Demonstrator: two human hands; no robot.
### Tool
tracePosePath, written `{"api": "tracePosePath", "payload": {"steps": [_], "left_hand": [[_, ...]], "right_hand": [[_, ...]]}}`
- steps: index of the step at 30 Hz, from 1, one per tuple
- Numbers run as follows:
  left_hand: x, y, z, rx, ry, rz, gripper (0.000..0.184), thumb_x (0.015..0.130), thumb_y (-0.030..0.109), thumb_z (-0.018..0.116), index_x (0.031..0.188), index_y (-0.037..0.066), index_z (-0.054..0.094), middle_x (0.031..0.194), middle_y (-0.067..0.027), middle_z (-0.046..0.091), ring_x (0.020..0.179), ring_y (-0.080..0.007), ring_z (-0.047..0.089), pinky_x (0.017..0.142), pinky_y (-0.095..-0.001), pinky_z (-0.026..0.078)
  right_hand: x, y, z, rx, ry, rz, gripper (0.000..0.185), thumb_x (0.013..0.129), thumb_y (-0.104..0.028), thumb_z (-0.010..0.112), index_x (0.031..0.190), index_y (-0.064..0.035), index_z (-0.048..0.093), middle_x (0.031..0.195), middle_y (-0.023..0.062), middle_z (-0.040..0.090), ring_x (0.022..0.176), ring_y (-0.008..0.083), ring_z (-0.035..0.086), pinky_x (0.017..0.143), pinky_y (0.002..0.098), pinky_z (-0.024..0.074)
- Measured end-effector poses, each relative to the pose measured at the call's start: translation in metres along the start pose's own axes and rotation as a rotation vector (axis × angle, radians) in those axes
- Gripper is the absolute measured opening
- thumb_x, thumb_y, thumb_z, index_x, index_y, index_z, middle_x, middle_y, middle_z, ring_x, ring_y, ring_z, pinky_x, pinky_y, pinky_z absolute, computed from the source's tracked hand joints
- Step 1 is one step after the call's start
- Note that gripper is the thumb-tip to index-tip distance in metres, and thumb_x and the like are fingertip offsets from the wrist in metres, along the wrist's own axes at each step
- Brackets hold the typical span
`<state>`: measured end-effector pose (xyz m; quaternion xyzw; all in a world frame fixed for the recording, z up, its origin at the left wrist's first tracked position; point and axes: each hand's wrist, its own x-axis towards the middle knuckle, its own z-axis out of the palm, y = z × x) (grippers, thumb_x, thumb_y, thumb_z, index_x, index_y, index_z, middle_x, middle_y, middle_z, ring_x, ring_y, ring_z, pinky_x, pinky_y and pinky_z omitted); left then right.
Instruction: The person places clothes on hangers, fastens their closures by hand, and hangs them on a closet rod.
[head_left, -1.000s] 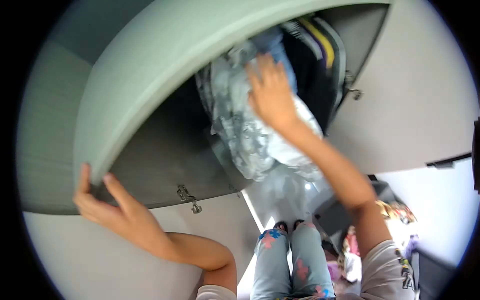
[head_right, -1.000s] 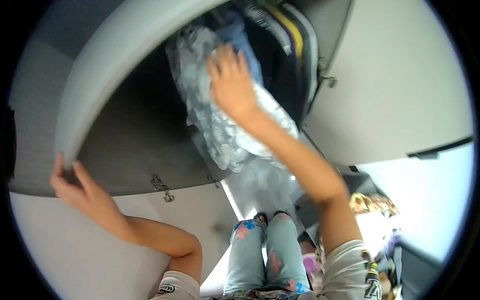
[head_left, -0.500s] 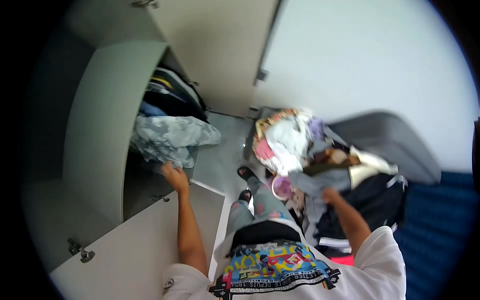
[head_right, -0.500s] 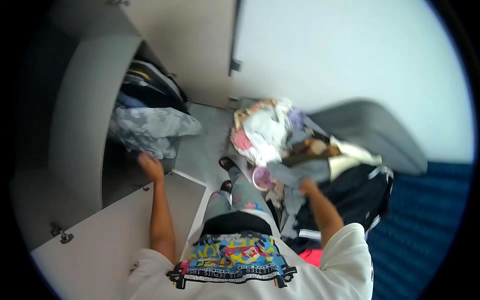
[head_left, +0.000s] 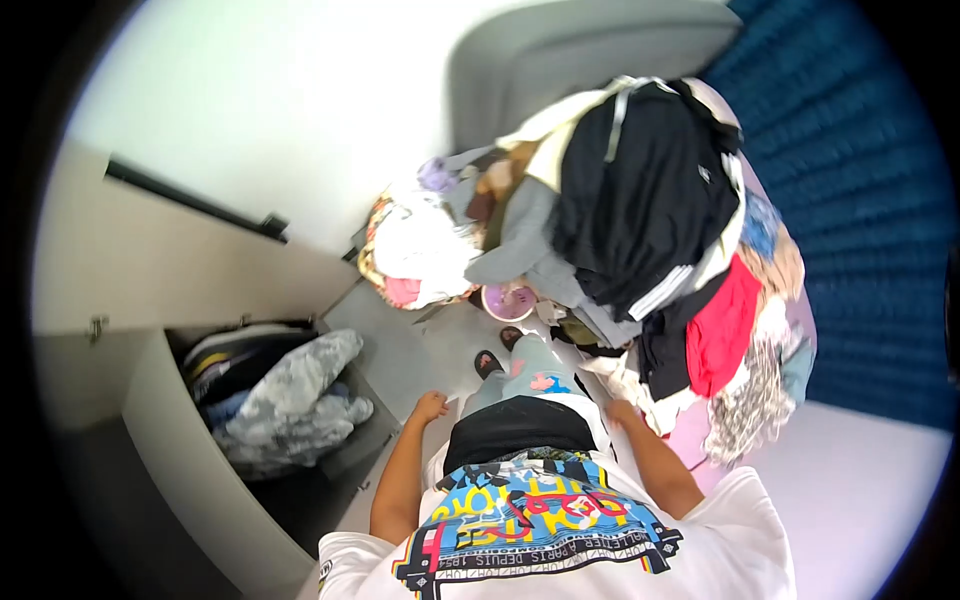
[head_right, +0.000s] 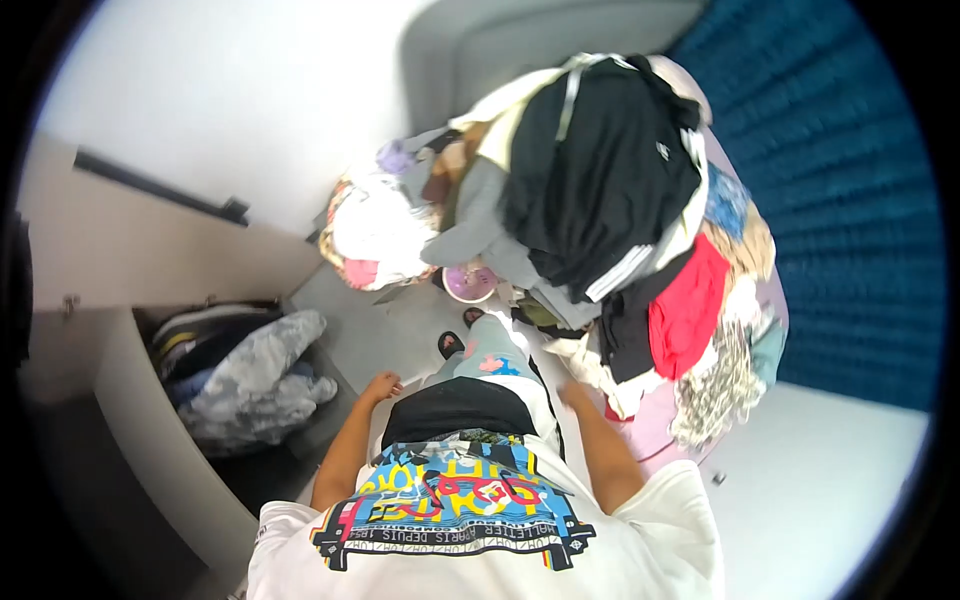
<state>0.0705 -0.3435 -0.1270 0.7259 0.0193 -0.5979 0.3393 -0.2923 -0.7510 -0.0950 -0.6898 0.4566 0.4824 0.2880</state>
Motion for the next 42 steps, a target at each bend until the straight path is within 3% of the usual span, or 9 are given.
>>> {"api": "tracePosePath", "payload": {"steps": [6, 10, 15, 21, 24, 27, 31, 33, 42], "left_hand": [[0.04, 0.009, -0.033, 0.021, 0.13, 0.223, 0.027, 0.092, 0.025, 0.052, 0.098, 0.001, 0.062, 0.08, -0.0127, 0.069, 0.065, -0.0204, 0.066, 0.055, -0.0336, 0.049], [0.039, 0.052, -0.041, 0.324, 0.004, 0.039, 0.026, 0.092, 0.023, 0.051, 0.099, 0.0, 0.062, 0.078, -0.0131, 0.069, 0.062, -0.0202, 0.065, 0.052, -0.0325, 0.048], [0.118, 0.074, -0.052, 0.344, -0.214, -0.024, 0.025, 0.095, 0.022, 0.049, 0.101, 0.002, 0.063, 0.079, -0.0136, 0.069, 0.059, -0.0198, 0.064, 0.05, -0.0316, 0.047], [0.031, 0.19, 0.095, 0.33, -0.073, 0.496, 0.028, 0.1, 0.031, 0.051, 0.097, 0.005, 0.062, 0.074, -0.0066, 0.066, 0.06, -0.0138, 0.061, 0.05, -0.0279, 0.046], [0.022, 0.169, 0.12, 0.453, -0.016, 0.478, 0.032, 0.1, 0.035, 0.05, 0.094, 0.007, 0.063, 0.073, -0.0059, 0.065, 0.059, -0.0127, 0.06, 0.049, -0.0289, 0.046], [-0.003, 0.102, 0.098, 0.888, 0.006, 0.265, 0.027, 0.098, 0.024, 0.045, 0.094, 0.004, 0.063, 0.082, -0.0119, 0.07, 0.071, -0.0212, 0.067, 0.064, -0.0341, 0.054], [-0.064, 0.045, 0.118, 1.252, -0.046, -0.02, 0.027, 0.096, 0.024, 0.044, 0.095, 0.003, 0.062, 0.086, -0.0164, 0.071, 0.075, -0.0282, 0.069, 0.066, -0.0395, 0.055], [-0.083, 0.036, 0.135, 1.226, -0.085, -0.058, 0.027, 0.096, 0.024, 0.044, 0.095, 0.003, 0.062, 0.087, -0.017, 0.07, 0.076, -0.0294, 0.069, 0.066, -0.0407, 0.055], [-0.04, 0.079, 0.233, 1.514, -0.278, 0.064, 0.028, 0.096, 0.023, 0.043, 0.096, 0.002, 0.061, 0.09, -0.02, 0.07, 0.08, -0.0352, 0.068, 0.068, -0.046, 0.054]], "right_hand": [[-0.093, 0.078, 0.131, 0.796, -0.176, 0.399, 0.039, 0.092, -0.029, 0.053, 0.077, 0.004, 0.065, 0.067, 0.017, 0.067, 0.05, 0.025, 0.063, 0.044, 0.0406, 0.0501], [-0.1, 0.075, 0.147, 0.972, 0.247, 0.219, 0.034, 0.091, -0.029, 0.053, 0.079, 0.0009, 0.065, 0.066, 0.0161, 0.068, 0.049, 0.0232, 0.065, 0.051, 0.0361, 0.0539], [-0.118, 0.023, 0.122, 0.743, 0.523, 0.07, 0.03, 0.086, -0.03, 0.054, 0.096, -0.0056, 0.068, 0.102, 0.0223, 0.068, 0.099, 0.0371, 0.065, 0.086, 0.048, 0.0518], [-0.085, 0.083, 0.174, 1.082, 0.675, -0.103, 0.026, 0.085, -0.026, 0.06, 0.094, -0.0028, 0.068, 0.084, 0.0194, 0.07, 0.075, 0.0317, 0.069, 0.071, 0.0425, 0.0565], [-0.076, 0.141, 0.209, 1.362, 0.353, -0.013, 0.024, 0.083, -0.023, 0.062, 0.092, -0.0008, 0.067, 0.077, 0.0154, 0.07, 0.063, 0.0241, 0.068, 0.06, 0.0383, 0.0565], [-0.012, 0.222, 0.288, 0.951, 0.404, -0.089, 0.022, 0.084, -0.019, 0.06, 0.091, 0.0009, 0.067, 0.073, 0.015, 0.069, 0.055, 0.0212, 0.066, 0.052, 0.0356, 0.0542], [-0.042, 0.279, 0.313, 1.22, 0.526, 0.221, 0.018, 0.087, -0.014, 0.056, 0.09, 0.0001, 0.065, 0.071, 0.0144, 0.068, 0.054, 0.0205, 0.064, 0.048, 0.0339, 0.0521], [-0.063, 0.291, 0.298, 1.81, 0.555, 0.317, 0.015, 0.088, -0.013, 0.053, 0.088, -0.0015, 0.063, 0.069, 0.0129, 0.066, 0.052, 0.0195, 0.062, 0.046, 0.0323, 0.0506], [-0.059, 0.266, 0.353, 1.813, 0.253, 0.346, 0.015, 0.086, -0.015, 0.056, 0.086, -0.0025, 0.063, 0.069, 0.0116, 0.066, 0.055, 0.0181, 0.063, 0.048, 0.0313, 0.0516]]}}
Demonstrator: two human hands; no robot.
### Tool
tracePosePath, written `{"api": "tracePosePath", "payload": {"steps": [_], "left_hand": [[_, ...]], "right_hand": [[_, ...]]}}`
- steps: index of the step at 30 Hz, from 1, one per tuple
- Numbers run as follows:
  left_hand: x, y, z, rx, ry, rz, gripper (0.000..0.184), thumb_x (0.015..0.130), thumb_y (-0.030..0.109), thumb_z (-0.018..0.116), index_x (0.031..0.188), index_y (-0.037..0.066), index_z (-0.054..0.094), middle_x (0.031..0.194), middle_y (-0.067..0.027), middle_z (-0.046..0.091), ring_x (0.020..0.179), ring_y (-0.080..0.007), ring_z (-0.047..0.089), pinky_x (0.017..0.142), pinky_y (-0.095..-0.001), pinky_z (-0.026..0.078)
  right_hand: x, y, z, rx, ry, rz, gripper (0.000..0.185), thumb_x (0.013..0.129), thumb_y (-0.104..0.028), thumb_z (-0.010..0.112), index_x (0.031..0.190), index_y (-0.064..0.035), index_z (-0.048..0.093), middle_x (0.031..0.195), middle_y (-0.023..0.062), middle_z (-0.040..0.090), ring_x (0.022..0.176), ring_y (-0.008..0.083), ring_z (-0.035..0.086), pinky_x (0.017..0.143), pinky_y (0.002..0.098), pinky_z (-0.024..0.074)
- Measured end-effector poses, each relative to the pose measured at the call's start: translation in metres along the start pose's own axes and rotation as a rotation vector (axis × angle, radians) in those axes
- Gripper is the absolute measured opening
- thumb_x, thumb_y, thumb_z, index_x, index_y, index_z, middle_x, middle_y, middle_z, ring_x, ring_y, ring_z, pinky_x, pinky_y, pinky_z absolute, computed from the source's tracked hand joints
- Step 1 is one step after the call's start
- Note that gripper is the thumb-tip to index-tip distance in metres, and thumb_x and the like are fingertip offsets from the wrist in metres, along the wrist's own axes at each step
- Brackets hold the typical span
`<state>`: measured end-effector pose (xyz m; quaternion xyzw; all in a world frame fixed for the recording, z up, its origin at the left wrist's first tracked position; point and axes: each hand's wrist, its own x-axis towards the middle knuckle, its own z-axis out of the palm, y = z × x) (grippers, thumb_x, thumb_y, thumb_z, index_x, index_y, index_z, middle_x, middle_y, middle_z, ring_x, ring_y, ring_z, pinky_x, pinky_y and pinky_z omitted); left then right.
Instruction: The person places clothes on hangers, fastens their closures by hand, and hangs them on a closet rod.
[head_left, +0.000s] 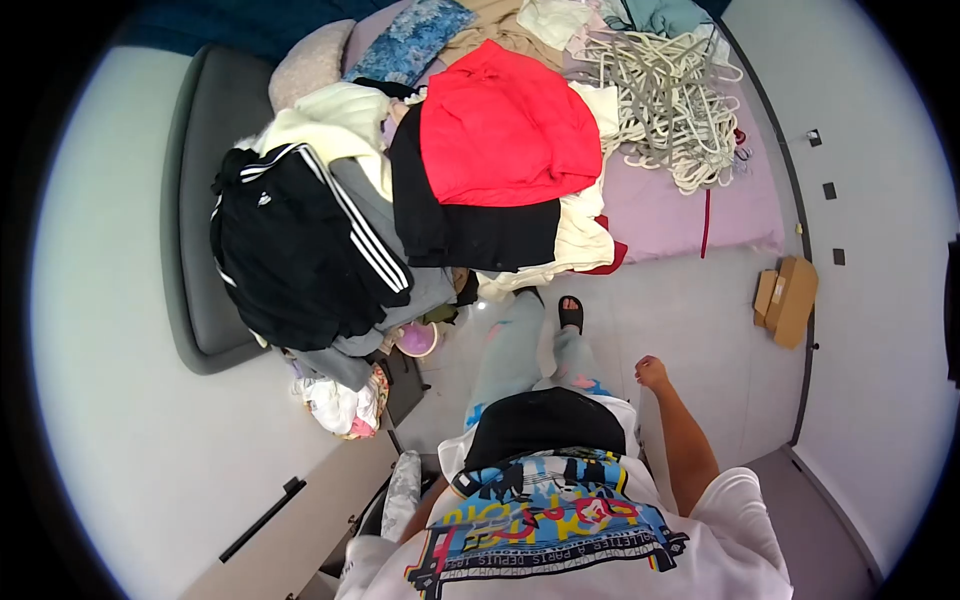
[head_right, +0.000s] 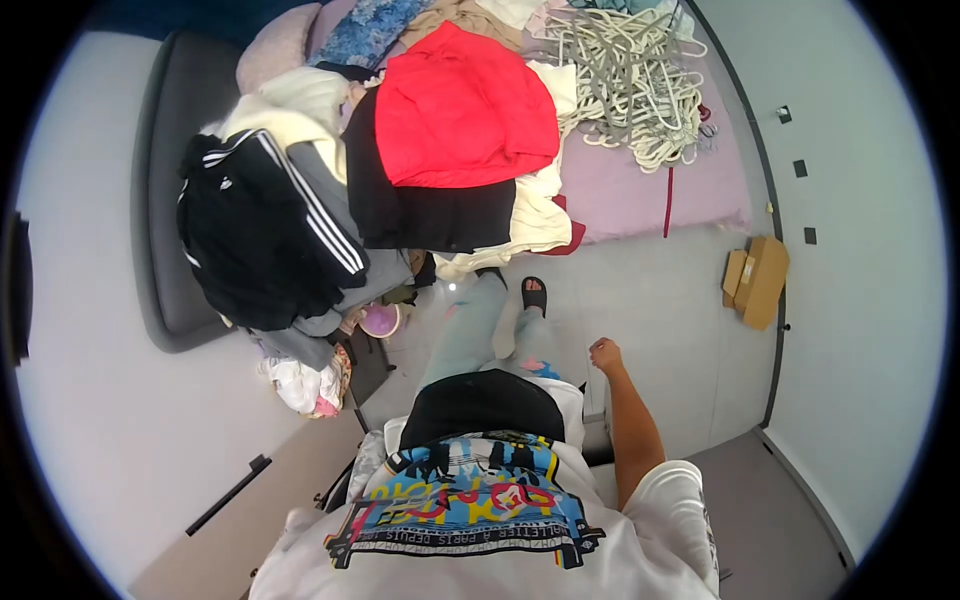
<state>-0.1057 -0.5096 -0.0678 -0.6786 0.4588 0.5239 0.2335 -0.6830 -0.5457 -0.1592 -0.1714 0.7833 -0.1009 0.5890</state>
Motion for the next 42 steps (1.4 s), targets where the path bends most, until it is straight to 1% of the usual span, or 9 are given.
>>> {"api": "tracePosePath", "payload": {"steps": [3, 4, 9, 15, 18, 25, 33, 39, 42], "left_hand": [[0.102, 0.025, -0.038, 0.634, 0.186, 0.418, 0.028, 0.096, 0.023, 0.043, 0.096, 0.002, 0.061, 0.09, -0.021, 0.07, 0.082, -0.0371, 0.068, 0.069, -0.0477, 0.054], [0.084, 0.12, -0.093, 0.563, 0.236, 0.212, 0.027, 0.096, 0.023, 0.042, 0.099, 0.002, 0.06, 0.092, -0.0237, 0.068, 0.087, -0.0428, 0.065, 0.073, -0.0535, 0.052], [0.216, 0.347, -0.234, 0.095, 0.562, 0.503, 0.012, 0.088, 0.018, 0.058, 0.093, 0.007, 0.056, 0.092, -0.0187, 0.065, 0.088, -0.0428, 0.064, 0.073, -0.0523, 0.052], [0.274, 0.502, -0.313, 0.825, 0.846, 0.544, 0.082, 0.073, 0.034, 0.078, 0.144, 0.019, 0.039, 0.149, -0.0143, 0.035, 0.138, -0.0364, 0.034, 0.11, -0.0621, 0.027], [0.309, 0.496, -0.329, 0.946, 0.758, 0.546, 0.093, 0.072, 0.037, 0.08, 0.15, 0.022, 0.032, 0.156, -0.0151, 0.026, 0.142, -0.0397, 0.028, 0.112, -0.0681, 0.018], [0.337, 0.472, -0.323, 0.462, 0.683, 0.7, 0.057, 0.073, 0.009, 0.071, 0.126, 0.002, 0.051, 0.113, -0.019, 0.056, 0.105, -0.0366, 0.053, 0.096, -0.0459, 0.042], [0.26, 0.432, -0.335, -0.117, 0.811, 0.824, 0.027, 0.076, 0.002, 0.057, 0.102, -0.006, 0.058, 0.094, -0.0278, 0.062, 0.089, -0.0489, 0.058, 0.081, -0.05, 0.047], [0.163, 0.393, -0.288, -0.664, 0.957, 0.753, 0.026, 0.088, 0.018, 0.05, 0.096, -0.006, 0.059, 0.078, -0.0188, 0.059, 0.066, -0.0296, 0.061, 0.061, -0.0365, 0.046], [0.111, 0.359, -0.217, -0.987, 1.032, 0.394, 0.035, 0.09, 0.029, 0.054, 0.095, -0.006, 0.058, 0.09, -0.0095, 0.06, 0.084, -0.0192, 0.058, 0.076, -0.0317, 0.047]], "right_hand": [[-0.015, -0.01, 0.009, -0.116, -0.079, -0.041, 0.016, 0.084, -0.015, 0.057, 0.087, -0.0013, 0.064, 0.069, 0.0116, 0.067, 0.056, 0.0182, 0.064, 0.051, 0.0312, 0.0525], [-0.014, -0.023, 0.008, -0.115, -0.056, -0.033, 0.016, 0.084, -0.015, 0.057, 0.087, -0.0013, 0.064, 0.069, 0.0116, 0.067, 0.056, 0.0182, 0.064, 0.051, 0.0312, 0.0525], [-0.016, -0.089, 0.016, 0.005, 0.093, -0.076, 0.016, 0.086, -0.013, 0.056, 0.09, -0.0007, 0.065, 0.071, 0.0103, 0.068, 0.058, 0.0164, 0.064, 0.055, 0.0301, 0.053], [0.078, -0.172, 0.036, -0.379, 0.183, -0.296, 0.029, 0.083, -0.019, 0.065, 0.106, -0.0036, 0.06, 0.078, 0.0137, 0.068, 0.073, 0.0283, 0.067, 0.068, 0.0405, 0.0535], [0.148, -0.226, 0.046, -0.459, 0.3, -0.301, 0.048, 0.078, -0.021, 0.069, 0.12, -0.0038, 0.052, 0.084, 0.0171, 0.068, 0.086, 0.0379, 0.066, 0.077, 0.0471, 0.0516], [0.287, -0.411, 0.055, -0.346, 0.704, -0.774, 0.087, 0.071, -0.022, 0.081, 0.136, 0.0099, 0.032, 0.139, 0.0325, 0.034, 0.129, 0.0497, 0.031, 0.108, 0.0531, 0.0302], [0.245, -0.476, -0.03, 0.221, 0.552, -0.826, 0.051, 0.083, -0.011, 0.066, 0.129, 0.0013, 0.048, 0.1, 0.0158, 0.066, 0.09, 0.025, 0.064, 0.084, 0.0341, 0.0483], [0.099, -0.434, -0.072, 0.042, 0.487, -0.857, 0.028, 0.082, -0.008, 0.067, 0.107, 0.0028, 0.06, 0.089, 0.0116, 0.067, 0.082, 0.0181, 0.064, 0.075, 0.0319, 0.0506], [0.032, -0.372, -0.078, -0.471, 0.535, -1.1, 0.032, 0.075, -0.007, 0.074, 0.102, 0.0012, 0.06, 0.092, 0.0139, 0.067, 0.08, 0.0291, 0.067, 0.072, 0.0392, 0.0521]]}}
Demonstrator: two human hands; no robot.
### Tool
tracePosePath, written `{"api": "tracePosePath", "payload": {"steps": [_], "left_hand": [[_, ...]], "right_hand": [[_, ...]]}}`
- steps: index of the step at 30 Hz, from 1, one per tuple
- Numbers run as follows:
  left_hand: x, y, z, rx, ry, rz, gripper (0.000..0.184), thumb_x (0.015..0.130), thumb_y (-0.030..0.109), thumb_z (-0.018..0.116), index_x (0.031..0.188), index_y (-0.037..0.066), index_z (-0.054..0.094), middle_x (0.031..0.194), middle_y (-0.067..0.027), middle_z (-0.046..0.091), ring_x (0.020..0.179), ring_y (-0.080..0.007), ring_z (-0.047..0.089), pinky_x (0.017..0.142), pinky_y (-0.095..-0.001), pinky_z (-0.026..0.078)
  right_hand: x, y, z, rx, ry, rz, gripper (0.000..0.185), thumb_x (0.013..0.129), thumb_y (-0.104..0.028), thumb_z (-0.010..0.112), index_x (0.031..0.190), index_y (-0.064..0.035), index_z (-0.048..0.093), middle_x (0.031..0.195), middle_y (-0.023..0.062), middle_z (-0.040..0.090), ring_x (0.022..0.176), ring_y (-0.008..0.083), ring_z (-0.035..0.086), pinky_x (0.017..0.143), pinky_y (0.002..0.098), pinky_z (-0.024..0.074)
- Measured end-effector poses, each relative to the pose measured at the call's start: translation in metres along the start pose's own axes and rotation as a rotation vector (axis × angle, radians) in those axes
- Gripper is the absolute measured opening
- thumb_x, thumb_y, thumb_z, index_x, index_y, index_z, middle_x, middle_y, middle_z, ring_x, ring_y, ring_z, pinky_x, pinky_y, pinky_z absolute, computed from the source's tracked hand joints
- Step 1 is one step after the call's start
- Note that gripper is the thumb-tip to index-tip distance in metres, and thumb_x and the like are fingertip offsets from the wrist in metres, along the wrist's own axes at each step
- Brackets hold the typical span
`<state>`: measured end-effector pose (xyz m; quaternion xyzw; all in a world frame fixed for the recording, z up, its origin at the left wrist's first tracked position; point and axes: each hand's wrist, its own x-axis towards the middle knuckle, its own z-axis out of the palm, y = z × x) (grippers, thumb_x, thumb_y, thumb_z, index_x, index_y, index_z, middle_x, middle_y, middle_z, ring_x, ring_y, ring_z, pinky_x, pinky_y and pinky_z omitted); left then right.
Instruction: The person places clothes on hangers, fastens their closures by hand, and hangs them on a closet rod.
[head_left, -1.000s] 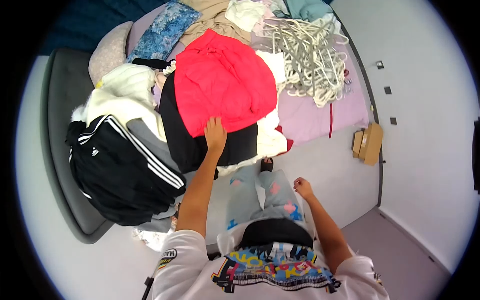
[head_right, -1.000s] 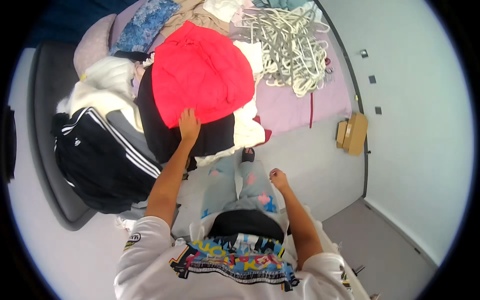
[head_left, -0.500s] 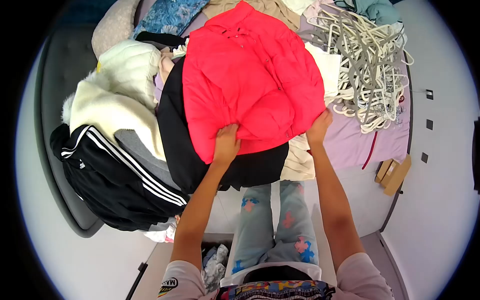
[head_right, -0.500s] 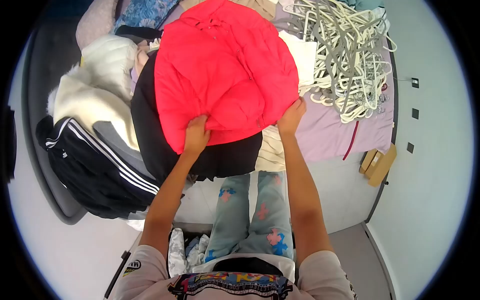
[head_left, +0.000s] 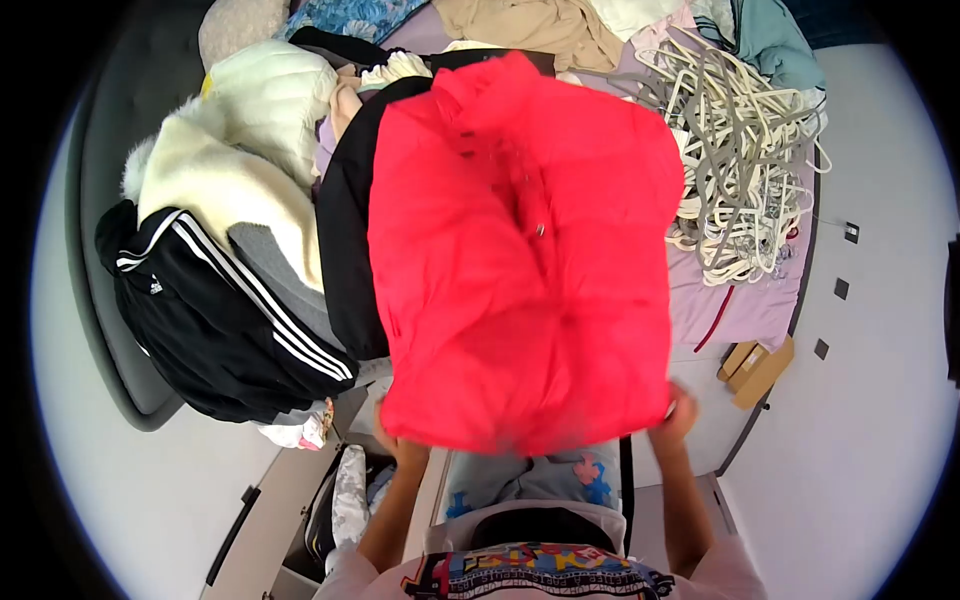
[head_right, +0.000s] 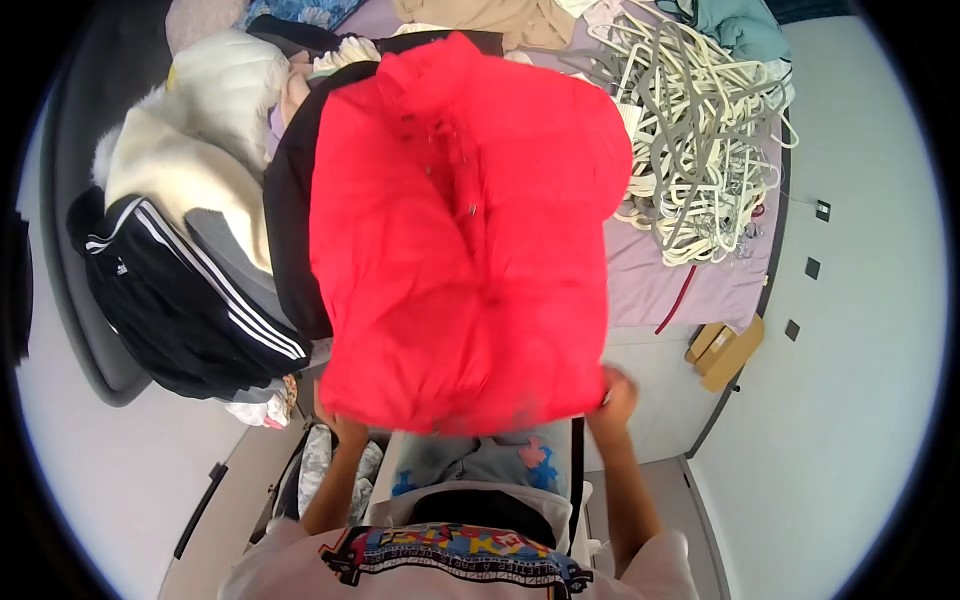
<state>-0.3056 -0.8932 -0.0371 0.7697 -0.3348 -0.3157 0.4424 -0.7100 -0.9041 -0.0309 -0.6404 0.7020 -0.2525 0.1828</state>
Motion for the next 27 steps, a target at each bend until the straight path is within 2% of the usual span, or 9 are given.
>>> {"api": "tracePosePath", "payload": {"steps": [2, 8, 9, 11, 12, 14, 21, 24, 27], "left_hand": [[-0.021, 0.027, -0.007, 0.1, -0.091, -0.048, 0.037, 0.089, 0.025, 0.054, 0.107, -0.007, 0.059, 0.097, -0.0097, 0.061, 0.091, -0.0184, 0.058, 0.082, -0.0327, 0.047], [-0.05, -0.107, -0.078, 0.244, -0.654, -1.158, 0.045, 0.085, 0.002, 0.047, 0.128, -0.001, 0.056, 0.12, -0.0159, 0.064, 0.106, -0.0204, 0.06, 0.086, -0.0297, 0.048], [-0.052, -0.162, -0.093, 0.172, -0.759, -0.635, 0.04, 0.088, 0.005, 0.048, 0.127, 0.003, 0.056, 0.118, -0.0109, 0.065, 0.106, -0.0184, 0.06, 0.084, -0.0291, 0.046], [-0.01, -0.099, -0.039, 0.162, -0.476, -0.685, 0.046, 0.096, 0.04, 0.052, 0.135, 0.016, 0.045, 0.127, -0.0093, 0.062, 0.118, -0.0215, 0.055, 0.097, -0.0381, 0.04], [-0.001, -0.075, -0.007, 0.207, -0.445, -0.853, 0.049, 0.098, 0.047, 0.051, 0.135, 0.016, 0.043, 0.129, -0.01, 0.059, 0.12, -0.0216, 0.054, 0.097, -0.0396, 0.039], [-0.012, -0.078, 0.042, 0.186, -0.554, -0.839, 0.078, 0.088, 0.048, 0.067, 0.143, 0.007, 0.031, 0.136, -0.0123, 0.053, 0.124, -0.0259, 0.05, 0.097, -0.0406, 0.041], [-0.036, -0.13, 0.149, 0.523, -0.121, -0.417, 0.07, 0.083, 0.031, 0.072, 0.134, -0.006, 0.041, 0.128, -0.0165, 0.058, 0.116, -0.026, 0.056, 0.097, -0.0398, 0.043], [-0.008, -0.159, 0.101, 0.155, -0.364, -0.509, 0.044, 0.09, 0.025, 0.059, 0.124, -0.003, 0.054, 0.112, -0.0166, 0.064, 0.099, -0.0205, 0.058, 0.088, -0.037, 0.047], [0.046, -0.108, -0.024, 0.365, -0.437, -0.505, 0.038, 0.099, 0.026, 0.043, 0.117, -0.001, 0.062, 0.096, -0.0106, 0.068, 0.092, -0.0242, 0.063, 0.082, -0.0394, 0.051]], "right_hand": [[-0.029, -0.023, -0.004, 0.103, -0.375, 0.084, 0.038, 0.07, -0.004, 0.072, 0.105, -0.0009, 0.058, 0.094, 0.0156, 0.067, 0.083, 0.0356, 0.065, 0.071, 0.0453, 0.052], [-0.056, -0.002, 0.046, -0.008, -1.255, 0.127, 0.045, 0.078, -0.017, 0.069, 0.118, -0.002, 0.055, 0.103, 0.0199, 0.065, 0.095, 0.0362, 0.064, 0.084, 0.0462, 0.0512], [-0.056, 0.014, 0.056, 0.024, -1.307, 0.163, 0.044, 0.081, -0.02, 0.067, 0.119, -0.0024, 0.054, 0.108, 0.0197, 0.065, 0.097, 0.0359, 0.064, 0.086, 0.0468, 0.0509], [0.024, 0.005, 0.076, -0.067, -1.305, 0.433, 0.046, 0.091, -0.025, 0.06, 0.13, -0.0024, 0.05, 0.126, 0.0227, 0.057, 0.113, 0.0374, 0.058, 0.095, 0.0457, 0.0476], [0.018, 0.032, 0.095, 0.167, -0.668, 0.246, 0.045, 0.091, -0.021, 0.059, 0.131, -0.0032, 0.048, 0.112, 0.0244, 0.061, 0.103, 0.0421, 0.06, 0.087, 0.0504, 0.0499], [0.073, 0.044, 0.11, -0.075, -0.299, 0.065, 0.051, 0.089, -0.01, 0.061, 0.136, 0.0001, 0.043, 0.124, 0.0245, 0.053, 0.113, 0.042, 0.053, 0.096, 0.0459, 0.045], [0.163, 0.157, 0.13, -0.237, -0.103, 0.109, 0.068, 0.084, -0.014, 0.068, 0.143, -0.0021, 0.035, 0.137, 0.0267, 0.044, 0.125, 0.04, 0.045, 0.107, 0.0441, 0.0375], [0.168, 0.237, 0.134, -0.359, -0.269, 0.145, 0.074, 0.083, -0.018, 0.07, 0.144, 0.0005, 0.033, 0.133, 0.0276, 0.048, 0.125, 0.0387, 0.047, 0.106, 0.043, 0.039], [0.154, 0.268, 0.13, 0.268, -0.369, 0.665, 0.084, 0.082, -0.031, 0.075, 0.147, -0.0008, 0.032, 0.122, 0.0289, 0.057, 0.118, 0.0364, 0.054, 0.099, 0.0414, 0.0449]]}}
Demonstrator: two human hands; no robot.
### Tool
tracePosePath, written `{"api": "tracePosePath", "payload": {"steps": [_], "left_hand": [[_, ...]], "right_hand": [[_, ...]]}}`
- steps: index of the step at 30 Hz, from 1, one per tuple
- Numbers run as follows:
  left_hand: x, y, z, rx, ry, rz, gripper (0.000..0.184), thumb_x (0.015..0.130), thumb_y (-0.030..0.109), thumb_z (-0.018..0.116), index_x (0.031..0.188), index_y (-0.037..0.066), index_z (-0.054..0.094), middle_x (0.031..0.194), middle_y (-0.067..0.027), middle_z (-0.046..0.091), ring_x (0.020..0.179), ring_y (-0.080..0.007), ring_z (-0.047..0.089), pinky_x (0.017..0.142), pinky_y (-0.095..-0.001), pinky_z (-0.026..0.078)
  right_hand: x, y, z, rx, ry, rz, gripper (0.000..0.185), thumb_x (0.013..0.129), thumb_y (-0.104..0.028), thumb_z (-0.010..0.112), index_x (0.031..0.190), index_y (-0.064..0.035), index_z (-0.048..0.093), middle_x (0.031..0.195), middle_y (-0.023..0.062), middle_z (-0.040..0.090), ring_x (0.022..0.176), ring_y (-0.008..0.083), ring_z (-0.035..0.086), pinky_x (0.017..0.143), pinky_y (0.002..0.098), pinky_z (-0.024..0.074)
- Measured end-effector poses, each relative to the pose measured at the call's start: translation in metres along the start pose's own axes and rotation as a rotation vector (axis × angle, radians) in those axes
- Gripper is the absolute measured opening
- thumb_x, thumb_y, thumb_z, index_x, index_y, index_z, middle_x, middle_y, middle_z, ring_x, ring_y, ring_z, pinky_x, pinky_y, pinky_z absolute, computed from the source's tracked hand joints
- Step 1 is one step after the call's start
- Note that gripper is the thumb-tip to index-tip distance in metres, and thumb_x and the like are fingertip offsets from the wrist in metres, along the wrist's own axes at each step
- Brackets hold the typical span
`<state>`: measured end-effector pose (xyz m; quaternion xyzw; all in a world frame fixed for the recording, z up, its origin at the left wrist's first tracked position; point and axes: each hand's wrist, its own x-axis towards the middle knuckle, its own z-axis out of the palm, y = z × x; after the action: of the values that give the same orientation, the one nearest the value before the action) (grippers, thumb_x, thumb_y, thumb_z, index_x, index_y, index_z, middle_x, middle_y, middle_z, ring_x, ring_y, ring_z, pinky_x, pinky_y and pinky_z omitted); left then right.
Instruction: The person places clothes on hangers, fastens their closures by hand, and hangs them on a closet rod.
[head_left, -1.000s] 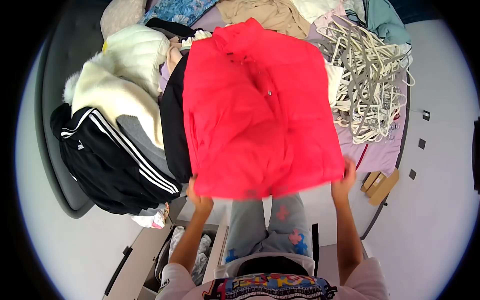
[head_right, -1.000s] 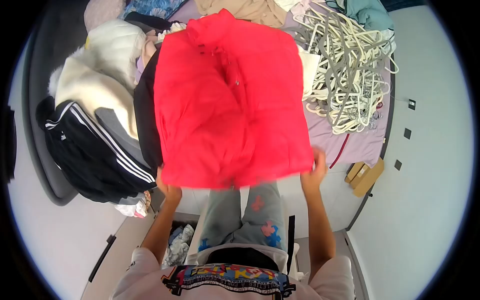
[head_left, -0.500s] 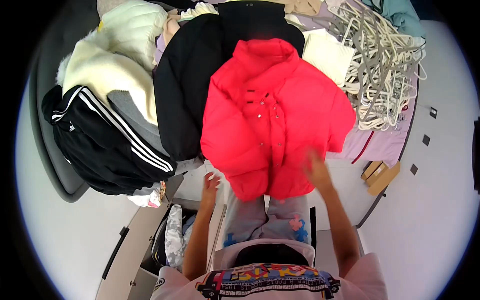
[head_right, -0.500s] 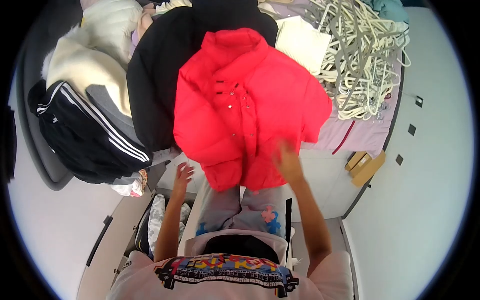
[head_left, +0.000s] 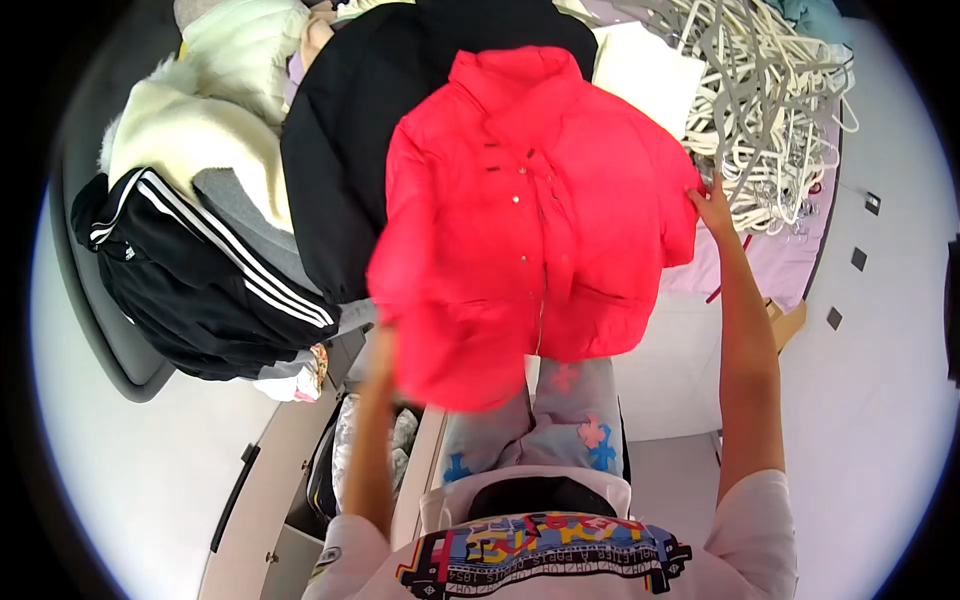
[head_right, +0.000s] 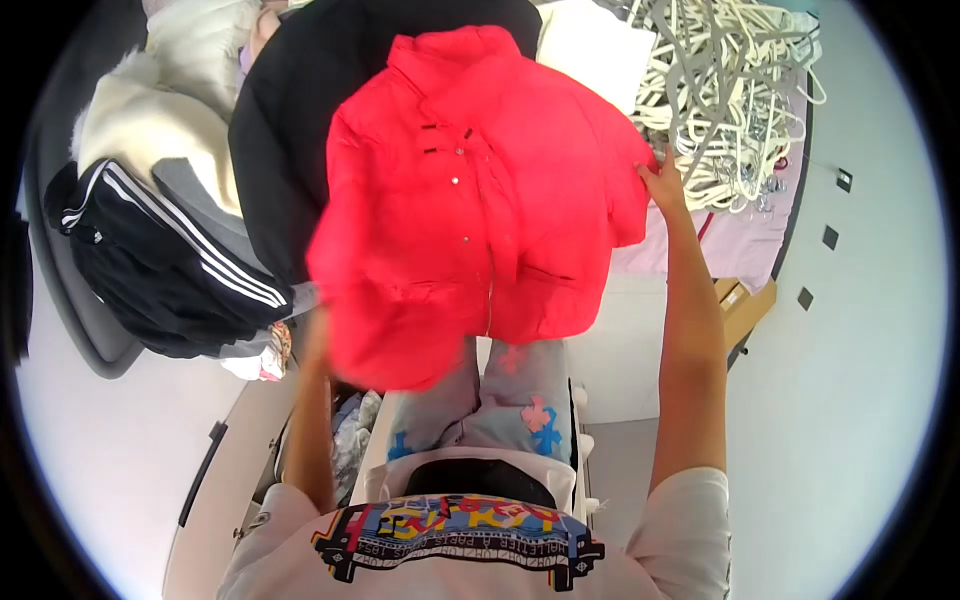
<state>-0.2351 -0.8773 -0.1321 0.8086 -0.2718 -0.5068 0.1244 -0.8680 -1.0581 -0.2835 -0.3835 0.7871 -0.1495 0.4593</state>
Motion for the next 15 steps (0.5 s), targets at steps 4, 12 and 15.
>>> {"api": "tracePosePath", "payload": {"steps": [4, 12, 15], "left_hand": [[-0.019, 0.145, -0.161, 0.237, -0.093, 0.182, 0.03, 0.091, 0.019, 0.06, 0.113, -0.002, 0.061, 0.092, -0.0123, 0.072, 0.084, -0.0271, 0.07, 0.078, -0.038, 0.054], [-0.039, 0.261, -0.082, 0.856, 0.551, 0.682, 0.023, 0.086, 0.009, 0.061, 0.108, 0.007, 0.063, 0.1, -0.0126, 0.067, 0.084, -0.0342, 0.066, 0.072, -0.0413, 0.053], [-0.014, 0.209, 0.044, 0.826, 0.065, 0.657, 0.042, 0.081, 0.025, 0.072, 0.117, 0.007, 0.06, 0.106, -0.0139, 0.067, 0.093, -0.0353, 0.065, 0.081, -0.0438, 0.053]], "right_hand": [[-0.017, 0.005, 0.006, -0.555, 0.222, -0.366, 0.071, 0.081, -0.032, 0.075, 0.137, -0.0007, 0.045, 0.109, 0.027, 0.065, 0.091, 0.0362, 0.066, 0.086, 0.0395, 0.0517], [-0.069, -0.004, 0.028, 0.158, 0.041, -0.148, 0.019, 0.089, -0.015, 0.069, 0.097, 0.0006, 0.061, 0.085, 0.0163, 0.07, 0.072, 0.0136, 0.064, 0.065, 0.0323, 0.0493], [-0.118, -0.077, 0.022, 0.126, 0.054, -0.198, 0.022, 0.089, -0.017, 0.069, 0.1, 0.0, 0.059, 0.082, 0.0183, 0.068, 0.062, 0.0195, 0.062, 0.061, 0.0336, 0.0488]]}}
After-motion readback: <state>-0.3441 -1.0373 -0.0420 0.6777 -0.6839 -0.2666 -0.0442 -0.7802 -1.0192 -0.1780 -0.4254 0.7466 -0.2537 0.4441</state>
